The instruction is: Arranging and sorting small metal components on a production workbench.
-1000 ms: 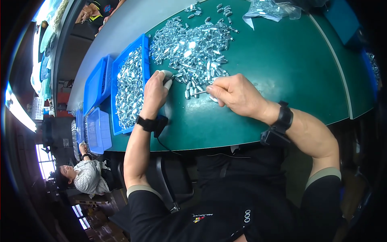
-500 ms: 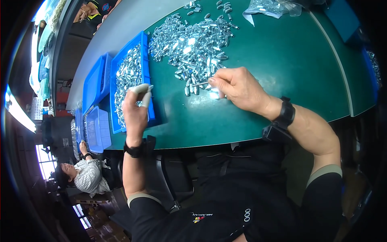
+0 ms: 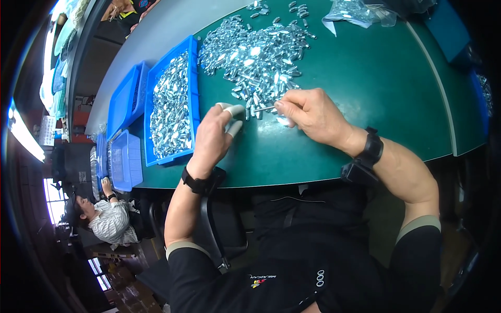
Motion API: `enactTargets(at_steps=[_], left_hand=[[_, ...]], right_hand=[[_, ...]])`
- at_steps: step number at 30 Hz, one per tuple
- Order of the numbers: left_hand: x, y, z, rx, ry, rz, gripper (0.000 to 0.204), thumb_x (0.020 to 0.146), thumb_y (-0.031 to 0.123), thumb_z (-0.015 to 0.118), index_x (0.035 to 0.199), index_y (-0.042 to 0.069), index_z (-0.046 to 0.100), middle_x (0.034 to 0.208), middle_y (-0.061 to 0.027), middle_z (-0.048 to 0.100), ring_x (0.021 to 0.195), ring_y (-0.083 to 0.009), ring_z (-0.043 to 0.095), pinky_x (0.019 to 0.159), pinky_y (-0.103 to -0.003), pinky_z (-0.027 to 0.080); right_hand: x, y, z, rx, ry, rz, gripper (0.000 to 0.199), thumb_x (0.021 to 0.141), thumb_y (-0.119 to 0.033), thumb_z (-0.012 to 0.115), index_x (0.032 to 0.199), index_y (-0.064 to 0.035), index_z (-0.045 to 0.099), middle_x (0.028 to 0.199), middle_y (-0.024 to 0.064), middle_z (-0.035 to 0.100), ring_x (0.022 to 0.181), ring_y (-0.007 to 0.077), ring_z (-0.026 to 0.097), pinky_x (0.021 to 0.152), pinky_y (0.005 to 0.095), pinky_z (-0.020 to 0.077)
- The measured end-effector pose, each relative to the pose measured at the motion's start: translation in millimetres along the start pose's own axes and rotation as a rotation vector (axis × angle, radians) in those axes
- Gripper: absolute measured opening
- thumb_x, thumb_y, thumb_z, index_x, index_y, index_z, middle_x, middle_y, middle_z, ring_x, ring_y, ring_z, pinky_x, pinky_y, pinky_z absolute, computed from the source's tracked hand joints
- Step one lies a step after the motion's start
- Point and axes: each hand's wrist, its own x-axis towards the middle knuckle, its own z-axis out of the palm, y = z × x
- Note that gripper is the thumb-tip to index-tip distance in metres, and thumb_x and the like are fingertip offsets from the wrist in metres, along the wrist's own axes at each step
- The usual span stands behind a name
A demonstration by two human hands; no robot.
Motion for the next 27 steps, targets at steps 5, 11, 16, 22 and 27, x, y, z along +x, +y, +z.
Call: enactTargets(at_steps=[5, 11, 16, 22, 27], left_hand=[[-3, 8, 7, 0.031, -0.105, -0.027, 0.028, 0.086, 0.006, 0.080, 0.113, 0.005, 0.074, 0.103, -0.0139, 0.068, 0.098, -0.0349, 0.066, 0.084, -0.043, 0.053], [0, 7, 12, 0.065, -0.063, 0.053, 0.020, 0.087, 0.007, 0.080, 0.107, 0.005, 0.074, 0.100, -0.0130, 0.068, 0.094, -0.0329, 0.067, 0.079, -0.041, 0.054], [-8, 19, 10, -0.216, -0.062, -0.075, 0.016, 0.089, 0.005, 0.080, 0.104, 0.002, 0.073, 0.098, -0.0107, 0.070, 0.089, -0.0257, 0.069, 0.075, -0.036, 0.055], [-10, 32, 7, -0.331, -0.034, -0.120, 0.016, 0.091, 0.003, 0.080, 0.104, -0.001, 0.072, 0.098, -0.0080, 0.072, 0.087, -0.0184, 0.069, 0.080, -0.031, 0.055], [-11, 36, 9, -0.367, -0.006, -0.068, 0.018, 0.088, 0.002, 0.081, 0.104, 0.003, 0.073, 0.096, -0.0114, 0.070, 0.087, -0.0260, 0.072, 0.073, -0.034, 0.056]], right_hand=[[1, 2, -1, 0.009, 0.036, -0.046, 0.035, 0.106, -0.027, 0.064, 0.082, -0.0011, 0.068, 0.065, 0.0051, 0.066, 0.059, 0.0116, 0.060, 0.057, 0.0313, 0.0456], [-2, 8, 5, -0.094, 0.009, -0.097, 0.034, 0.105, -0.025, 0.065, 0.080, -0.0015, 0.067, 0.064, 0.0067, 0.066, 0.059, 0.0133, 0.063, 0.058, 0.0324, 0.0472], [-1, 9, 7, -0.158, -0.014, -0.113, 0.035, 0.105, -0.025, 0.064, 0.079, -0.0022, 0.067, 0.064, 0.0067, 0.067, 0.058, 0.0149, 0.063, 0.059, 0.0337, 0.0482], [-1, 9, 4, -0.126, -0.043, -0.062, 0.034, 0.105, -0.026, 0.062, 0.080, -0.0029, 0.068, 0.064, 0.0063, 0.067, 0.058, 0.0164, 0.064, 0.059, 0.0343, 0.0489], [-4, 2, 6, -0.068, -0.077, -0.047, 0.034, 0.105, -0.026, 0.063, 0.081, -0.0030, 0.068, 0.065, 0.0057, 0.068, 0.059, 0.0159, 0.064, 0.059, 0.0342, 0.0492]])
